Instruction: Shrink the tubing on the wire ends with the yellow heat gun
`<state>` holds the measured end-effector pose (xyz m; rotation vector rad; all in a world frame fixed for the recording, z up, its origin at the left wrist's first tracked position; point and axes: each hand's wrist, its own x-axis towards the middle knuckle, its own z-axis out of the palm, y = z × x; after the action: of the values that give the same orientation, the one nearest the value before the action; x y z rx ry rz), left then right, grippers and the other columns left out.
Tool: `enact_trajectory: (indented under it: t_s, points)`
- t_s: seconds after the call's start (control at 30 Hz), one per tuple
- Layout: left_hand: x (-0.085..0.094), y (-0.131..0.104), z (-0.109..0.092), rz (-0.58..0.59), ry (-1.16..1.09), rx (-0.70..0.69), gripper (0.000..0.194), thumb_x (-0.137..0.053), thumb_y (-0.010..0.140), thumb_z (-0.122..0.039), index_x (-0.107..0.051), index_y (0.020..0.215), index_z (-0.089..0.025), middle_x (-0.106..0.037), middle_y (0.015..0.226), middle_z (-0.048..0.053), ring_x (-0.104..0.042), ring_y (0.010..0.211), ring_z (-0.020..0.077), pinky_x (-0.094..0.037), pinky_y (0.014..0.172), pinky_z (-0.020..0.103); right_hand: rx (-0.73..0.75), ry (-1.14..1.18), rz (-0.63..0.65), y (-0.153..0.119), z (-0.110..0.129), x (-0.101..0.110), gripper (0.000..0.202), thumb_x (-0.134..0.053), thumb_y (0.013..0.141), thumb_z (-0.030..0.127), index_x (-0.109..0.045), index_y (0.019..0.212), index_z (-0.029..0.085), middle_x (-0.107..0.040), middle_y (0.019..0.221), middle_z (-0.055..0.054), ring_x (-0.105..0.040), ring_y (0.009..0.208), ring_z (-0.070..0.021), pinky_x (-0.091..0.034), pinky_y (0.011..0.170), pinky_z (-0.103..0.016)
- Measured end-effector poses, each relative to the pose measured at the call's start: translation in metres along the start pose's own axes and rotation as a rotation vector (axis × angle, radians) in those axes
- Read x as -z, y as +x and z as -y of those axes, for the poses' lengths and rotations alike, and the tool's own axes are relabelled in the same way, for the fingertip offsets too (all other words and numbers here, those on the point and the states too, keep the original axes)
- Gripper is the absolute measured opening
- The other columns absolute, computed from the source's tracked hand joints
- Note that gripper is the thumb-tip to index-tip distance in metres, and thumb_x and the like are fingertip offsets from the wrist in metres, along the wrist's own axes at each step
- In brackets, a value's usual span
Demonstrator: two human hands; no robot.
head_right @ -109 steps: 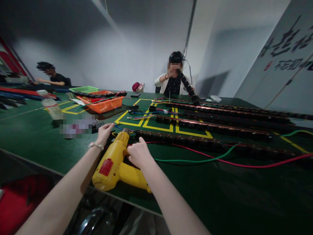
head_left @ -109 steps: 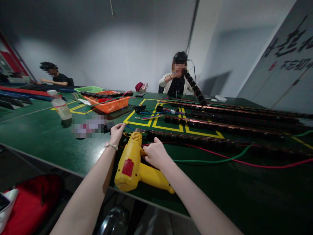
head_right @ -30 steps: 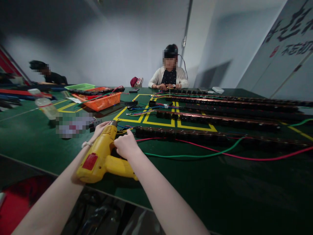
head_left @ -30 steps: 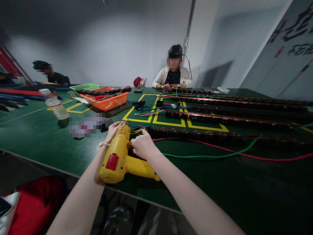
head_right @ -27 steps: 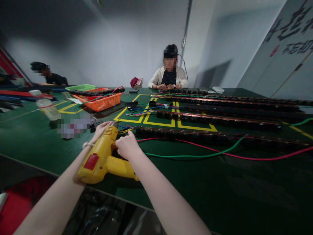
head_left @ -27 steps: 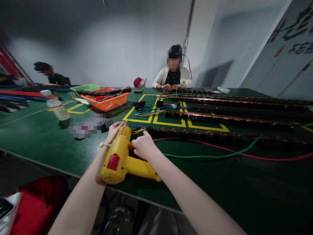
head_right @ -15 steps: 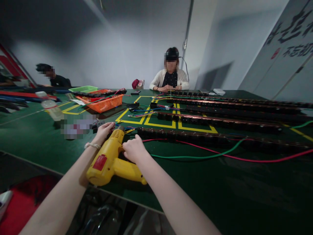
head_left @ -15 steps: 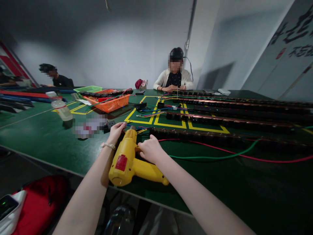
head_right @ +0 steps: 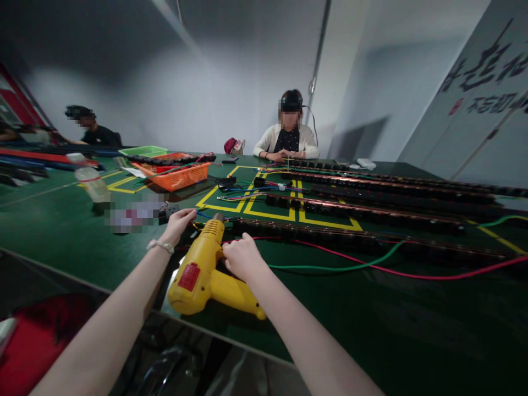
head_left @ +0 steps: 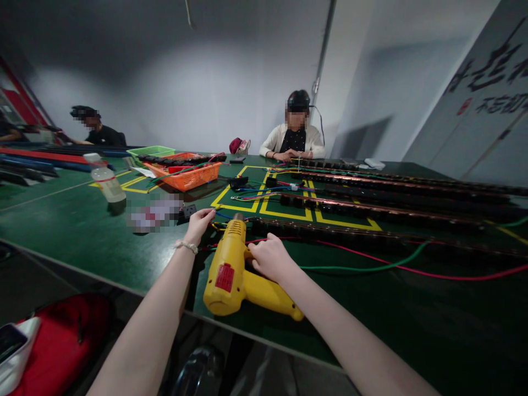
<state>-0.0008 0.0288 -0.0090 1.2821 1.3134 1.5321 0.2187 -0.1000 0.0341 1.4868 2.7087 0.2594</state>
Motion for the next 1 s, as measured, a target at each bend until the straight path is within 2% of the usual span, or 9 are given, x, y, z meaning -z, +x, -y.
enact_trajectory:
  t_s: [0.27, 0.4, 0.67, 1.0]
  points:
    - [-0.001, 0.005, 0.005, -0.01, 0.011, -0.017, 0.06, -0.076, 0.045, -0.06, -0.071, 0.08, -0.012, -0.065, 0.068, 0.003, -0.053, 0.062, 0.013, -0.039, 0.06, 0.025, 0.045, -0.006, -0.005, 0.014, 0.007, 0.0, 0.031, -0.054, 0.089, 0.04, -0.058, 0.108, 0.015, -0.061, 0.105, -0.005, -0.059, 0.093, -0.0166, -0.049, 0.084, -0.04]
    - [0.0, 0.01, 0.006, 0.031, 0.037, -0.023, 0.058, -0.075, 0.044, -0.061, -0.069, 0.075, -0.013, -0.063, 0.063, 0.003, -0.053, 0.06, 0.0143, -0.039, 0.059, 0.026, 0.052, 0.002, -0.02, 0.026, 0.014, 0.0, 0.033, -0.054, 0.089, 0.041, -0.057, 0.109, 0.015, -0.061, 0.107, -0.006, -0.059, 0.095, -0.0173, -0.048, 0.086, -0.041]
    - [0.006, 0.015, 0.004, 0.108, 0.053, -0.026, 0.06, -0.075, 0.042, -0.066, -0.068, 0.073, -0.015, -0.069, 0.072, 0.007, -0.061, 0.072, 0.0212, -0.046, 0.065, 0.029, 0.094, 0.027, -0.048, 0.047, 0.029, 0.002, 0.031, -0.054, 0.089, 0.04, -0.058, 0.108, 0.016, -0.06, 0.108, -0.006, -0.059, 0.096, -0.0173, -0.048, 0.085, -0.041]
    - [0.007, 0.01, 0.004, 0.11, 0.066, -0.033, 0.068, -0.072, 0.041, -0.071, -0.066, 0.076, -0.013, -0.067, 0.069, 0.004, -0.059, 0.067, 0.0181, -0.044, 0.063, 0.028, 0.086, 0.049, -0.043, 0.043, 0.026, 0.0, 0.032, -0.054, 0.089, 0.04, -0.057, 0.109, 0.016, -0.06, 0.108, -0.006, -0.059, 0.096, -0.0173, -0.048, 0.085, -0.041]
